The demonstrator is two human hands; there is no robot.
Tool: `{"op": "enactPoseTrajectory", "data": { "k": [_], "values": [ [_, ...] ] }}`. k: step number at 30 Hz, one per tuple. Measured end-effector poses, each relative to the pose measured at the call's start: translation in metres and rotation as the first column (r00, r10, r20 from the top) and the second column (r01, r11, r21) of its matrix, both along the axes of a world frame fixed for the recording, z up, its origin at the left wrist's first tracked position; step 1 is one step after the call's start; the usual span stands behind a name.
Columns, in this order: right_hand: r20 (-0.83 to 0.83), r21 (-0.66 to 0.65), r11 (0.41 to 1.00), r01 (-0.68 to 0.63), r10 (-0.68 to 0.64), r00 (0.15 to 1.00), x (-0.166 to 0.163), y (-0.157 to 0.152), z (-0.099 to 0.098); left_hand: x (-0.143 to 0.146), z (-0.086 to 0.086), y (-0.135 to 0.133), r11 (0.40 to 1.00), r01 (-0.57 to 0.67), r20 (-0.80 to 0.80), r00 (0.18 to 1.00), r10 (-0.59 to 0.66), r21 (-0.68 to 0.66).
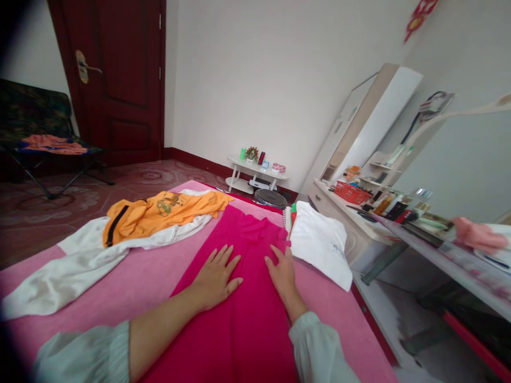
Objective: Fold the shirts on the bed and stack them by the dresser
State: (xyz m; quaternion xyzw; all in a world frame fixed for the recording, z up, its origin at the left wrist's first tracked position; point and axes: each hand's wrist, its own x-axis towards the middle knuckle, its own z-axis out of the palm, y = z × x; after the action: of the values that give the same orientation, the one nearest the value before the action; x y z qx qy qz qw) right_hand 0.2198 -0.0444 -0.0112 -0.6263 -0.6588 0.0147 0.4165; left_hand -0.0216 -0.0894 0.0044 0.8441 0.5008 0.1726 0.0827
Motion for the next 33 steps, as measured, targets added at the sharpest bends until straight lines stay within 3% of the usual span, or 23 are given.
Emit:
{"op": "enactPoseTrajectory", "data": {
  "k": [2,5,9,12,14,16,20,23,28,33],
  "values": [
    [-0.017,0.011,0.999,0.049,-0.049,0.999,-0.001,0.012,-0.006,-0.001,0.001,-0.001,1.0,0.003,0.01,1.0,-0.003,-0.003],
    [-0.168,0.022,0.988,0.155,-0.149,0.974,0.0,0.029,-0.009,-0.001,0.003,-0.002,1.0,0.003,0.022,1.0,-0.002,-0.027],
    [-0.248,0.11,0.976,0.188,-0.156,0.956,-0.022,0.037,0.011,-0.002,0.003,0.0,0.999,0.007,0.08,0.997,-0.003,-0.047],
    [-0.117,0.016,0.999,-0.033,0.035,0.993,-0.058,0.033,0.037,-0.005,0.003,0.004,0.999,-0.016,0.178,0.984,0.024,-0.049],
    [-0.07,-0.158,0.947,-0.281,0.273,0.959,-0.08,0.026,0.052,-0.007,0.004,0.006,0.998,-0.041,0.236,0.97,0.052,-0.055],
    [-0.078,-0.229,0.88,-0.416,0.409,0.909,-0.091,0.015,0.063,-0.009,0.005,0.007,0.998,-0.045,0.275,0.96,0.057,-0.049],
    [-0.091,-0.242,0.867,-0.436,0.427,0.9,-0.079,-0.032,0.071,-0.011,0.005,0.008,1.0,-0.021,0.311,0.95,0.02,0.001],
    [-0.092,-0.421,0.819,-0.39,0.39,0.916,-0.06,-0.09,0.069,-0.012,0.003,0.009,0.999,0.01,0.293,0.956,-0.02,0.035],
    [0.126,-0.703,0.698,-0.137,0.311,0.942,-0.056,-0.185,0.073,-0.012,0.0,0.011,0.988,0.129,0.241,0.96,-0.146,0.085],
    [0.323,-0.754,0.648,0.113,0.215,0.922,-0.064,-0.231,0.085,-0.011,-0.002,0.01,0.966,0.225,0.23,0.941,-0.25,0.128]
  ]
}}
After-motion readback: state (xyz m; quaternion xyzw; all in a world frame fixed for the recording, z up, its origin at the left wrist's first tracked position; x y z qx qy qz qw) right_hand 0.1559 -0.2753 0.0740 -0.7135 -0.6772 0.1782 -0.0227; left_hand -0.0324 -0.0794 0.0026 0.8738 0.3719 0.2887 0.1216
